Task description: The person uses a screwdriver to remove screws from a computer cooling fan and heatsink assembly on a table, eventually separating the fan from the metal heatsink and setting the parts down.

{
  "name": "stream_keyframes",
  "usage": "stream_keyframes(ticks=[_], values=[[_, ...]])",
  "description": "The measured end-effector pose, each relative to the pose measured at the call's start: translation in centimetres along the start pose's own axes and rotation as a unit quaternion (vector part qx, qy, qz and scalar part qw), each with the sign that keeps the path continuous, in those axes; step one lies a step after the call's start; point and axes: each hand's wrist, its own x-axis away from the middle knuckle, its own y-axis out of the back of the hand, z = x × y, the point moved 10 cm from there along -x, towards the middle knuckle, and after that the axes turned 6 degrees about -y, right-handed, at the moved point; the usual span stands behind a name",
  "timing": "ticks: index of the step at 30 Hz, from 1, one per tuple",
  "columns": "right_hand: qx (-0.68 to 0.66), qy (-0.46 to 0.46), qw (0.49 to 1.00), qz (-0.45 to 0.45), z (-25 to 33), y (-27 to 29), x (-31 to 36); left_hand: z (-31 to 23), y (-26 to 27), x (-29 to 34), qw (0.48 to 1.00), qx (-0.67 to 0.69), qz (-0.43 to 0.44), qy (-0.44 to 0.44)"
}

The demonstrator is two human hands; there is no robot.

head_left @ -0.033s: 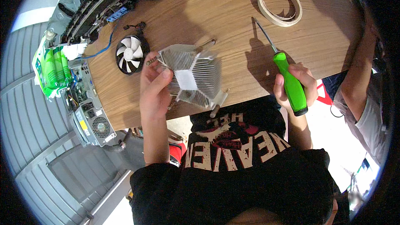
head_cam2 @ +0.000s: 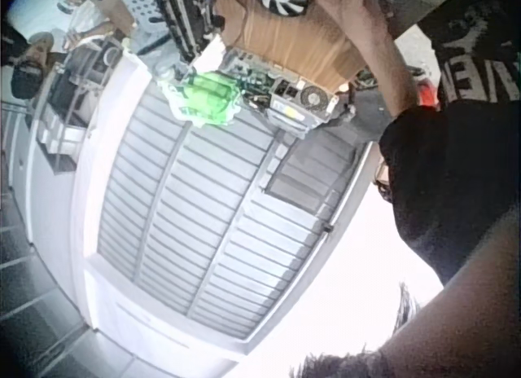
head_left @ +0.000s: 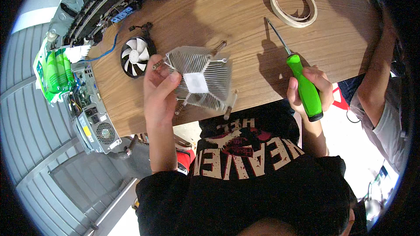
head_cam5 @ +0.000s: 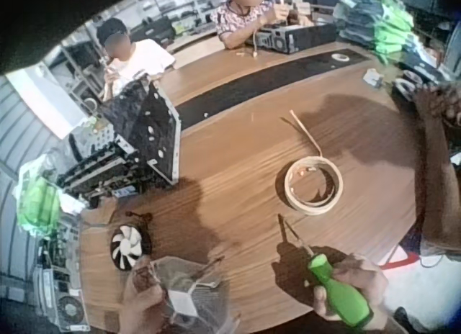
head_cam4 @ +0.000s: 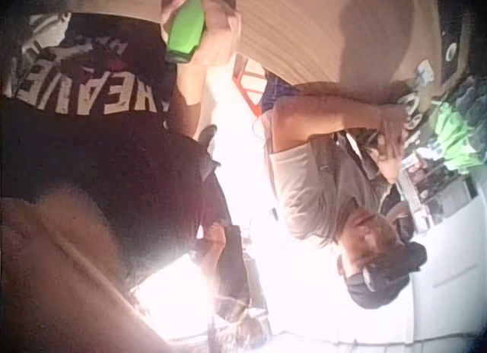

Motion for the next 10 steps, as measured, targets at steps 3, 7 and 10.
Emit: stream_keyframes(ticks=[3,7,10], values=[[-0.013,0.006,1.000,-0.013,0.1,0.1,-0.1,-0.9,0.3,-0.3,0.997,-0.034,-0.063,0.008],[0.001,0.014,1.000,-0.013,0.2,0.1,-0.1,-1.7,1.0,-0.3,0.996,-0.054,-0.073,-0.017],[-0.005,-0.001,1.000,-0.007,-0.2,0.0,0.3,-2.3,0.2,-0.5,0.995,-0.082,-0.054,-0.031]])
